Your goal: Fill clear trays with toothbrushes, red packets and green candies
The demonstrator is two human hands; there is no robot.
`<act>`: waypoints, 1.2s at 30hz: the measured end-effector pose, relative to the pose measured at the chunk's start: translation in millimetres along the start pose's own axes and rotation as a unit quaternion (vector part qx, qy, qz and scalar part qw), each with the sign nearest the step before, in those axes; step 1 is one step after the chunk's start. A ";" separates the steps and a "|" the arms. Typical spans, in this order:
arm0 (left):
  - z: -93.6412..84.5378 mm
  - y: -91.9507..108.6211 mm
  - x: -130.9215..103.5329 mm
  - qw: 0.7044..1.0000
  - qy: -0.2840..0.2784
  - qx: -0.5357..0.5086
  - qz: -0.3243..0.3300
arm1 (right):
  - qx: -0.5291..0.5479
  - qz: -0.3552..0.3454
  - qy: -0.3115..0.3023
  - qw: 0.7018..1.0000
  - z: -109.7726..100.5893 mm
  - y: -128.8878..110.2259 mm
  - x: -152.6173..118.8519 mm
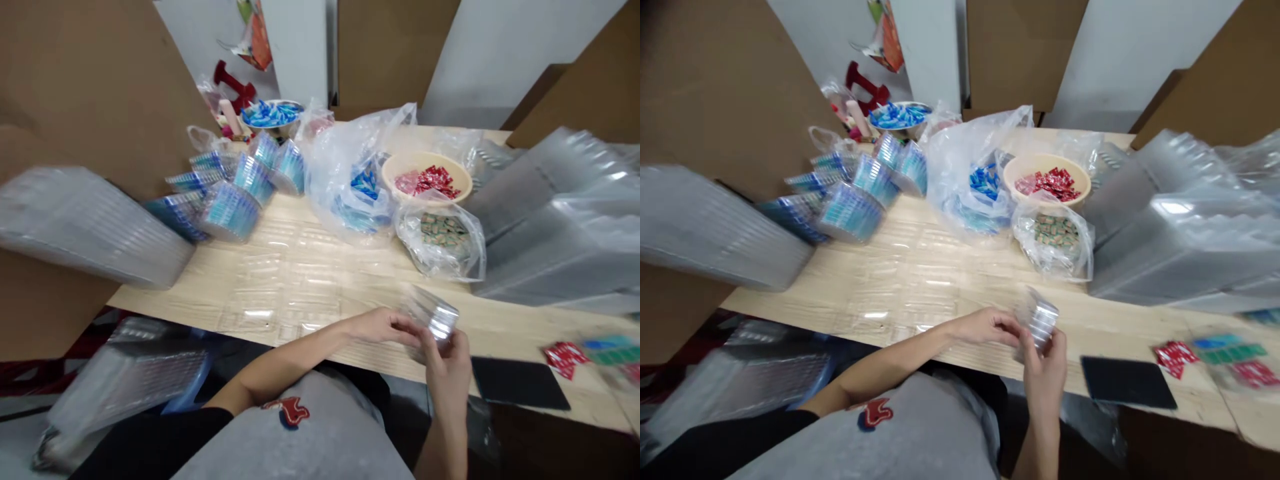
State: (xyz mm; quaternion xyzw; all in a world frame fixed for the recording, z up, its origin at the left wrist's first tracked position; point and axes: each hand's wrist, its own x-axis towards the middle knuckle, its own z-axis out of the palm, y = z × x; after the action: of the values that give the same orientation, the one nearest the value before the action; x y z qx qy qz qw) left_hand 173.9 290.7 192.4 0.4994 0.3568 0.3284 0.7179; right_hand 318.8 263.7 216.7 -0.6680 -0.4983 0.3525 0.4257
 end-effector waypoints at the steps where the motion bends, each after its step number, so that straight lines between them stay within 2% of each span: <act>1: 0.6 -0.1 -1.0 1.000 -0.004 0.003 0.004 | 0.000 0.004 -0.001 1.000 -0.4 -0.6 -0.9; 8: 6.5 -3.3 -2.7 0.997 0.017 0.056 0.052 | 0.042 0.006 -0.032 0.999 -3.8 -1.9 -2.0; 13: 21.5 -6.0 -16.7 0.981 0.134 0.073 0.120 | 0.079 0.011 -0.041 0.996 -1.5 3.0 -4.4; 15: 27.9 -5.9 -25.7 0.979 0.157 0.052 0.119 | 0.058 -0.002 -0.041 0.997 -0.6 5.7 -7.0; 19: 31.5 -6.7 -41.4 0.982 0.166 0.009 0.089 | 0.034 -0.009 -0.071 0.997 -2.7 5.4 -10.8; 21: 23.8 -10.7 -46.3 0.978 0.197 -0.031 0.057 | 0.026 -0.006 -0.042 0.999 -9.1 3.3 -8.6; 23: 8.9 -17.6 -50.8 0.969 0.240 -0.063 0.021 | 0.015 -0.002 0.034 0.999 -20.5 3.1 -3.7; 25: -9.3 -25.8 -56.3 0.960 0.272 -0.061 -0.004 | -0.002 0.008 0.108 0.994 -34.9 6.8 2.1; 27: -24.6 -33.2 -62.5 0.953 0.300 -0.044 -0.025 | -0.026 0.018 0.146 0.989 -48.0 13.7 6.4; 29: -32.1 -38.7 -67.5 0.939 0.340 0.026 -0.031 | -0.044 0.021 0.157 0.986 -55.8 21.2 8.1; 31: -30.9 -43.0 -68.6 0.916 0.346 0.203 -0.007 | -0.035 0.021 0.154 0.987 -57.2 26.5 7.6; 32: -27.8 -45.3 -67.0 0.896 0.315 0.314 0.013 | -0.025 0.021 0.152 0.988 -56.0 27.8 6.9; 34: -19.7 -51.0 -59.4 0.838 0.214 0.500 0.039 | -0.009 0.022 0.144 0.989 -52.1 28.2 5.6; 36: -13.2 -57.8 -46.8 0.801 0.156 0.577 0.033 | -0.004 0.020 0.135 0.991 -48.8 27.3 5.1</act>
State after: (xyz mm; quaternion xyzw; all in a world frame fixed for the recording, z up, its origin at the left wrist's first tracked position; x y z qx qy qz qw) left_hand 144.6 241.8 142.8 0.7748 0.5709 0.1591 0.2202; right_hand 373.8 254.1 210.3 -0.7212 -0.4236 0.2655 0.4795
